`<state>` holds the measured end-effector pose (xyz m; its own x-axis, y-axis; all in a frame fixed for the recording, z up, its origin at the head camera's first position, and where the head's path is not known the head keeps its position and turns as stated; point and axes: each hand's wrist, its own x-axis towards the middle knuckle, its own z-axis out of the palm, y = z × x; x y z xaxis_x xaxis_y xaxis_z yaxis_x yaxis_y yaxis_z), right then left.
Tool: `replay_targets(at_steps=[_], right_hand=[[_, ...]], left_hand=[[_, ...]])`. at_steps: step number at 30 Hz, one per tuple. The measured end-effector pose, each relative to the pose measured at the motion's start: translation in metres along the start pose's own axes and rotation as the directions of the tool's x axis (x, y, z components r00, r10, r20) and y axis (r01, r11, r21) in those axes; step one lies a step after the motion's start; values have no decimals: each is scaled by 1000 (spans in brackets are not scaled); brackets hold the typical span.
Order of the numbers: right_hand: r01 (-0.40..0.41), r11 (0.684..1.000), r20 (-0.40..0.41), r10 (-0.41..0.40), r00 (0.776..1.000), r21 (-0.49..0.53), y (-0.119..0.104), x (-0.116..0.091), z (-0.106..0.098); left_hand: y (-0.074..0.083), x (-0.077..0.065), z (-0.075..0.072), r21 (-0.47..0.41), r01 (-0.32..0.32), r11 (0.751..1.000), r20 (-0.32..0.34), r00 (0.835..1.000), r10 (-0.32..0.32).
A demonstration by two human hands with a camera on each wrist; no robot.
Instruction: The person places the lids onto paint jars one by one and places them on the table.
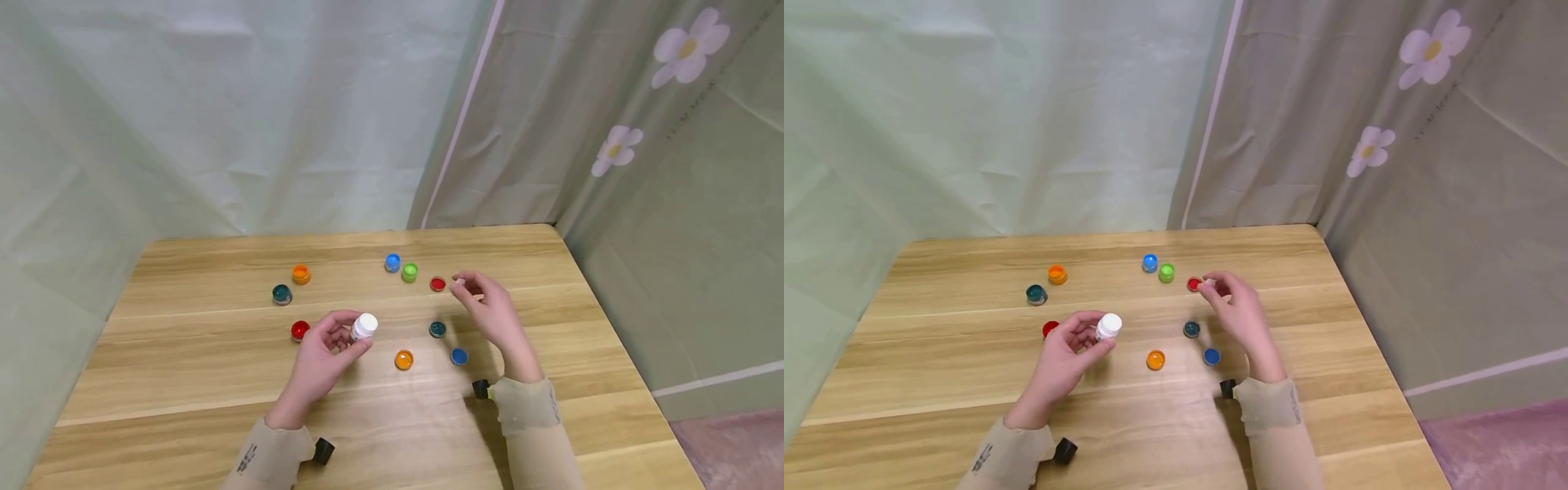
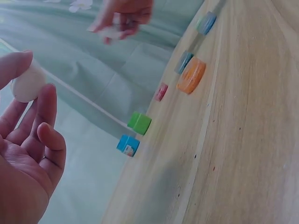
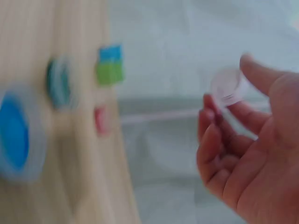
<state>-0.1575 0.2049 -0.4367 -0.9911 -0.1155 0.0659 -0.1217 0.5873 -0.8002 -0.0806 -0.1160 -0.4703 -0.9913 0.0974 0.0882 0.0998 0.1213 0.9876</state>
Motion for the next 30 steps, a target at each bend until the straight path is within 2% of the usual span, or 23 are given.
replay_targets(at_steps=[2, 5, 8, 11, 14, 19, 22, 26, 30], right_hand=[[31, 993, 5, -32, 999, 115, -15, -5, 1], [93, 962, 45, -108, 993, 259, -36, -15, 4], [160, 922, 111, -210, 971, 352, -55, -24, 9], [208, 897, 172, -293, 940, 391, -70, -30, 17], [217, 882, 214, -328, 920, 418, -82, -34, 27], [186, 862, 220, -319, 922, 471, -97, -38, 43], [178, 840, 197, -317, 928, 513, -98, -40, 48], [206, 799, 168, -356, 919, 565, -94, -40, 48], [263, 789, 146, -403, 903, 555, -91, -39, 44]], left_hand=[[1, 0, 0, -6, -9, 1000, 7, 1000, 9], [1, 0, 1, -10, -21, 1000, 26, 999, 22], [2, 0, 1, -7, -33, 999, 38, 999, 33], [3, -1, 0, -7, -42, 999, 48, 998, 42], [3, -2, 0, -28, -49, 998, 66, 997, 51], [5, -4, 2, -80, -57, 995, 85, 994, 63], [6, -6, 4, -97, -72, 993, 78, 994, 79], [8, -7, 5, -118, -83, 990, 54, 995, 90], [9, -6, 4, -137, -76, 988, 30, 996, 81]])
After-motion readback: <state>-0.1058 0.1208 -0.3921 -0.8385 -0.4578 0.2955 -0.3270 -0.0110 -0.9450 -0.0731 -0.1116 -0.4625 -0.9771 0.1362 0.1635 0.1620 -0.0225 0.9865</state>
